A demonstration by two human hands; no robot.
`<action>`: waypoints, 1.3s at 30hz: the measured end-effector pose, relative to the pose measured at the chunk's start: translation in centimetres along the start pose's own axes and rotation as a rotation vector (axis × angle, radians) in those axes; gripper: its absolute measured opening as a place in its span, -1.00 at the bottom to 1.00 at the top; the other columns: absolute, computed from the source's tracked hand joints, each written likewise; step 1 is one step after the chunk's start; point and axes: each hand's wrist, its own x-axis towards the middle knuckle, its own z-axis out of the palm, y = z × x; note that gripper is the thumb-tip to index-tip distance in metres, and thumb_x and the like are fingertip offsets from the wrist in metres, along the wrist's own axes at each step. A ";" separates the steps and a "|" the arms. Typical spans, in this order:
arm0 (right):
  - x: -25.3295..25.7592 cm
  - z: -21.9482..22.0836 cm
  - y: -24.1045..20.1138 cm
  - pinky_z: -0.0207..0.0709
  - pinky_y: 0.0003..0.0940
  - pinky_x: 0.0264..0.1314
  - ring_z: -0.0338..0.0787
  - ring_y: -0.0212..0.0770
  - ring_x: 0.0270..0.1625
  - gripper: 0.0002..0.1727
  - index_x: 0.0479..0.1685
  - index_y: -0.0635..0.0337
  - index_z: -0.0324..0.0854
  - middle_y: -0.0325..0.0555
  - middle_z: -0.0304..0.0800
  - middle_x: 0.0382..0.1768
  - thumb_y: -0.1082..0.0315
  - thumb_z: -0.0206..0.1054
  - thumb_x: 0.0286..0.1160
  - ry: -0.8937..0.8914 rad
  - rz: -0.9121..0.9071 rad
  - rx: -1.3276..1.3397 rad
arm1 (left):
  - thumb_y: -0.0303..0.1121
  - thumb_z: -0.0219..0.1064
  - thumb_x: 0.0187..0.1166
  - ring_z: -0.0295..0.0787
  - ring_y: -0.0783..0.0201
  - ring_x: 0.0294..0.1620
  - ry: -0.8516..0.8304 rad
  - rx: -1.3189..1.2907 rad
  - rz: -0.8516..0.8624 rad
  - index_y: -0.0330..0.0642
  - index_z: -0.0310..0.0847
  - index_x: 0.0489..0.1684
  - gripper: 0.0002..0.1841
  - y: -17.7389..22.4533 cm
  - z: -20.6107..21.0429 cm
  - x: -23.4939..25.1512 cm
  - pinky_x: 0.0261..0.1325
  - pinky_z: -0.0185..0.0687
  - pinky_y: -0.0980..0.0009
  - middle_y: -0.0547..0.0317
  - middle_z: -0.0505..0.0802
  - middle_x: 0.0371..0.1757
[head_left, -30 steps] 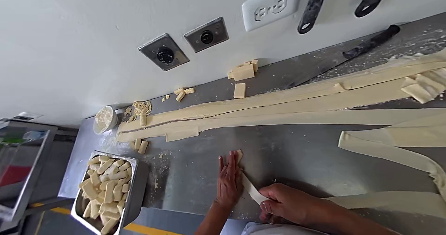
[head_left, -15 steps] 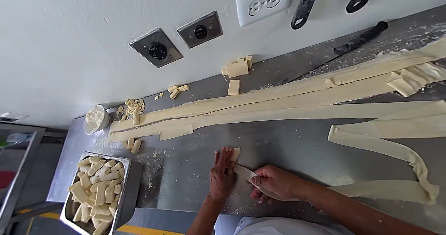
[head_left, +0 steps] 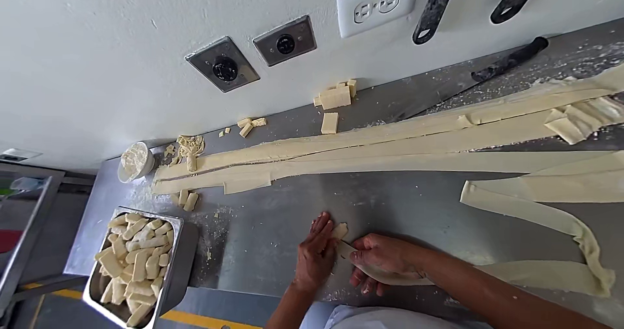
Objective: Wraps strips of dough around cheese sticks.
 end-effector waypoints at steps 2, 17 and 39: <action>0.5 0.3 0.0 0.80 -0.38 -0.28 0.95 -0.21 -0.27 -0.72 0.29 0.10 0.45 -0.11 0.92 -0.15 0.18 -0.03 0.92 -0.020 -0.005 0.032 | -0.56 0.23 0.52 0.69 -0.31 0.43 -0.055 -0.010 -0.082 -0.62 0.71 0.17 -0.65 1.6 0.4 -0.8 0.59 0.48 -0.07 -0.42 0.77 0.32; 0.0 0.9 -8.9 0.44 -0.34 -0.30 0.54 -0.33 -0.45 -0.60 -0.06 0.32 0.70 -0.13 0.62 -0.43 0.11 0.16 0.83 0.070 -0.176 -0.836 | -0.56 0.52 0.30 0.85 0.38 -0.14 -0.142 -0.665 -0.805 -0.43 0.65 0.09 -0.63 2.9 -8.2 3.7 0.07 0.79 0.41 0.15 0.88 -0.14; 5.7 5.8 -7.6 0.48 -0.18 0.63 0.72 0.06 0.46 0.13 0.75 0.52 0.13 0.20 0.74 0.36 0.38 0.65 0.00 0.304 -1.203 -1.126 | 0.24 -0.39 0.75 0.87 0.32 -0.07 0.063 -1.368 -0.755 -0.22 0.39 0.34 -0.27 3.7 -9.4 2.9 0.08 0.78 0.31 0.24 0.89 -0.11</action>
